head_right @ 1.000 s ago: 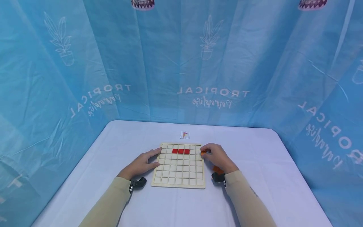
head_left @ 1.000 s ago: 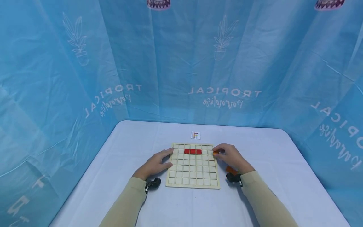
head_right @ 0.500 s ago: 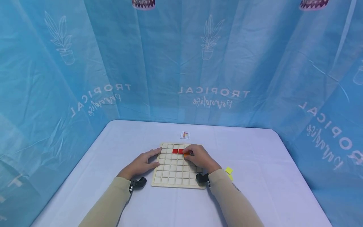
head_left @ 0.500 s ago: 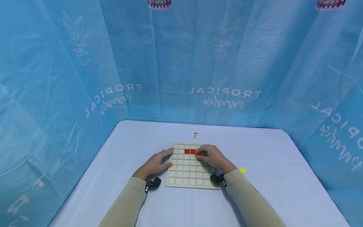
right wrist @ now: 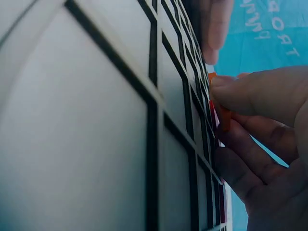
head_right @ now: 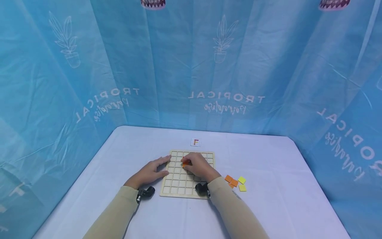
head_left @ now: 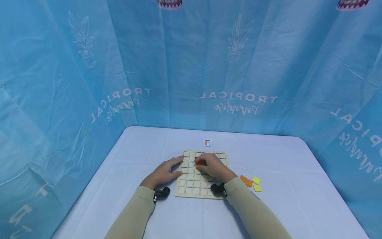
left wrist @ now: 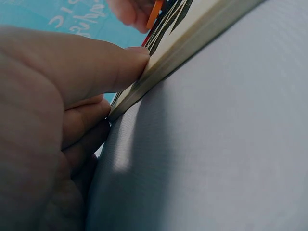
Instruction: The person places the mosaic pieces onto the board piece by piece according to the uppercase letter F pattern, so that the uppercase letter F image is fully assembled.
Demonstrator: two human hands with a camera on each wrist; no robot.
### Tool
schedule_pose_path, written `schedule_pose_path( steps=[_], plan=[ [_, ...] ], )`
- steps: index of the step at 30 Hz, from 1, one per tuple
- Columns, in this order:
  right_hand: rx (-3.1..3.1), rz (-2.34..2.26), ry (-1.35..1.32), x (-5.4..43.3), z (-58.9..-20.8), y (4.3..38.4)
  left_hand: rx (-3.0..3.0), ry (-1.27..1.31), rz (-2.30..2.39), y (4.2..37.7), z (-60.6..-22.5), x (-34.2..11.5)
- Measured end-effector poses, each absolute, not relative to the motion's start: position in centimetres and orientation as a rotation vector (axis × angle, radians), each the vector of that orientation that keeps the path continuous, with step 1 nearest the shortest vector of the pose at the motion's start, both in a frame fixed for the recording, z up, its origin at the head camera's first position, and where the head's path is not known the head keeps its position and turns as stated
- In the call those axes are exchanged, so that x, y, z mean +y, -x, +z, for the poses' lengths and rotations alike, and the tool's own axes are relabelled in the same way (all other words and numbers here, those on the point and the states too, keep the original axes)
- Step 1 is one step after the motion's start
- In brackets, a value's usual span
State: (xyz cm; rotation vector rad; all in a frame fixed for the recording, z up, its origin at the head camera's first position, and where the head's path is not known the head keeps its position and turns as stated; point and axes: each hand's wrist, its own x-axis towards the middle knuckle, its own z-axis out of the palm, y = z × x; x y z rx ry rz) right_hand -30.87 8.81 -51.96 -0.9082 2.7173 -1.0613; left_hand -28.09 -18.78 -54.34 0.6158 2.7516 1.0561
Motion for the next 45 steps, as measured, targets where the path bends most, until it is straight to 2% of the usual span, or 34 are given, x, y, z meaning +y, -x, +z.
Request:
schedule_pose_path(
  steps=[27, 36, 45],
  plan=[
    [2.756, -1.093, 0.821, 8.3, -52.3, 31.0, 2.762, -0.624, 1.061, 27.9, -54.1, -18.6],
    [2.732, -1.254, 0.761, 12.0, -51.6, 29.8, 2.782, -0.615, 1.046, 27.9, -54.1, -18.4],
    [2.756, -1.323, 0.491, 18.9, -50.4, 28.5, 2.78, -0.617, 1.061, 27.9, -54.2, -18.5]
  ],
)
